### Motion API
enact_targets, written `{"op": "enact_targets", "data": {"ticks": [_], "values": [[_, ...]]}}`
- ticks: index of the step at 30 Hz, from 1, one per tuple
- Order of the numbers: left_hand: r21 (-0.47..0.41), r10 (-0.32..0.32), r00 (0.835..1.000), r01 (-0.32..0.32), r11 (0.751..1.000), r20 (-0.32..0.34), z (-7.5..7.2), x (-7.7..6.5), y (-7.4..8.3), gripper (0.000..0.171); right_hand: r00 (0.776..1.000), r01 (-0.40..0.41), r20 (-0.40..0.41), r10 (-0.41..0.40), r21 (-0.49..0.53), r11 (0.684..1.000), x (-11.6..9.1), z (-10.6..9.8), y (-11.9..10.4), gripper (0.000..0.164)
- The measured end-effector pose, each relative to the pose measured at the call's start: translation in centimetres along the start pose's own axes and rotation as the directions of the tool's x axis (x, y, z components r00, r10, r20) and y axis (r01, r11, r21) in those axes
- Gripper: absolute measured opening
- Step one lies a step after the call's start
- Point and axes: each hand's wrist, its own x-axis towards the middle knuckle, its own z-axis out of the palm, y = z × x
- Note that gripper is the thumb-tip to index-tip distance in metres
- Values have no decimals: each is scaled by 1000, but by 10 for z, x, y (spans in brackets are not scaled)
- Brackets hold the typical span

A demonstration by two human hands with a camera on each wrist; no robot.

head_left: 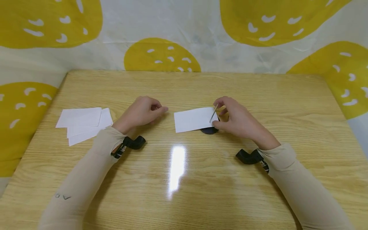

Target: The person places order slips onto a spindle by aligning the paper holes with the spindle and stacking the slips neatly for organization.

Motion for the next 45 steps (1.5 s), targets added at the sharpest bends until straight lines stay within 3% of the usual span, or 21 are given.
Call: {"op": "enact_targets", "data": {"ticks": [7, 10, 18, 27, 38, 41, 45], "values": [[-1, -36, 998, 36, 999, -46, -7, -15, -13, 34, 1000, 16, 27, -16, 15, 1000, 3, 9, 5, 95], [-5, -51, 997, 51, 999, -60, -9, -21, -16, 35, 999, 24, 45, -25, 15, 1000, 2, 11, 7, 102], [-23, -75, 993, 73, 997, -92, -15, -39, -30, 41, 998, -2, 64, 0, 41, 999, 3, 13, 10, 101], [-86, -170, 975, 158, 984, -146, -20, -56, -43, 46, 999, -9, 40, 7, 51, 999, 7, 16, 9, 106], [-108, -172, 960, 152, 983, -220, -35, -61, -48, 48, 999, -36, 36, 34, 59, 998, 7, 15, 8, 118], [-115, -184, 958, 162, 980, -221, -38, -62, -51, 48, 999, -39, 37, 37, 62, 997, 7, 16, 10, 114], [-132, -202, 954, 177, 975, -219, -41, -63, -55, 49, 998, -53, 50, 50, 59, 997, 8, 18, 12, 97]]}}
